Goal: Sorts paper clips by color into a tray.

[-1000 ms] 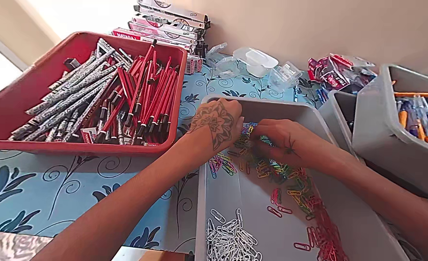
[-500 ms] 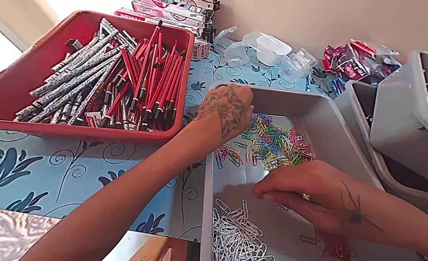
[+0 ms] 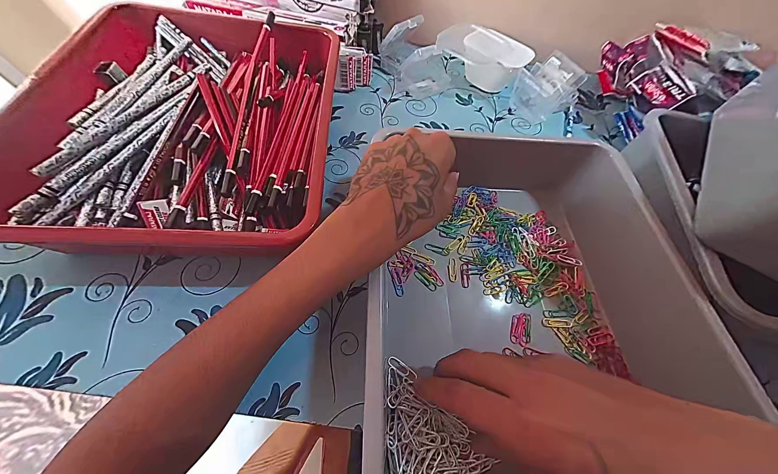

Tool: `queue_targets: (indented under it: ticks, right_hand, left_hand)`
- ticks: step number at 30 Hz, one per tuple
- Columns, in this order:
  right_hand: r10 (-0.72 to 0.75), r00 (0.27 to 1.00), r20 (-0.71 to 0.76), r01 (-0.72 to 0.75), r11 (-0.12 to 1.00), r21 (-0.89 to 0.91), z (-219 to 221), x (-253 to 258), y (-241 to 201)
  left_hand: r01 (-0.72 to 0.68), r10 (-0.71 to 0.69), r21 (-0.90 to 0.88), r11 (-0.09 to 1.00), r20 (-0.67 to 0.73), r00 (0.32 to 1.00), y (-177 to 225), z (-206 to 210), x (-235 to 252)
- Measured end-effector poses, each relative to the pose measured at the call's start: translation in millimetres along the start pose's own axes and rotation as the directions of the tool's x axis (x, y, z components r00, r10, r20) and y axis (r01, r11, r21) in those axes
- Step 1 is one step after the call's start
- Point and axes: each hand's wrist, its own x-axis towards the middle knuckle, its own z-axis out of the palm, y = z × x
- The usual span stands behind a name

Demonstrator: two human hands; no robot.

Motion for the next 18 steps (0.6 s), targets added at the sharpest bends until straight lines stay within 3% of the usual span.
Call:
queue_targets:
  ticks: [3, 7, 9, 11, 14, 18]
  right_hand:
    - [0.043, 0.992, -0.119, -0.073, 0.964, -0.256, -15.6, -19.8, 16.7]
    - [0.368, 0.913, -0.173, -0.405, 0.783, -0.472, -46.2, -41.5, 54.0]
    - [0.441, 0.874, -0.205, -0.485, 0.765, -0.423, -51.7, -43.4, 77.0]
    - [0.485, 0.843, -0.232, -0.538, 0.772, -0.338, -54.1, -39.0, 92.5]
    - [0.428, 0.870, -0.245, -0.480, 0.848, -0.222, -59.0, -34.0, 104.0]
    - [0.362, 0.868, -0.339, -0.431, 0.889, -0.154, -61.2, -28.4, 112.0]
  left_hand:
    - [0.031, -0.031, 0.015, 0.999, 0.028, 0.999, 4.8, -3.6, 1.8]
    - [0.041, -0.044, 0.044, 0.998, 0.074, 0.996, 5.4, -3.8, 2.8]
    - [-0.035, 0.025, 0.072, 0.997, 0.123, 0.992, 3.9, -3.1, 2.4]
    - [-0.207, 0.195, 0.060, 0.977, 0.162, 0.967, -1.8, 0.9, 1.9]
    - [-0.399, 0.399, -0.039, 0.916, 0.189, 0.897, -7.1, 8.1, -1.4]
    - [-0.387, 0.359, -0.004, 0.922, 0.381, 0.852, -0.3, 4.5, -6.7]
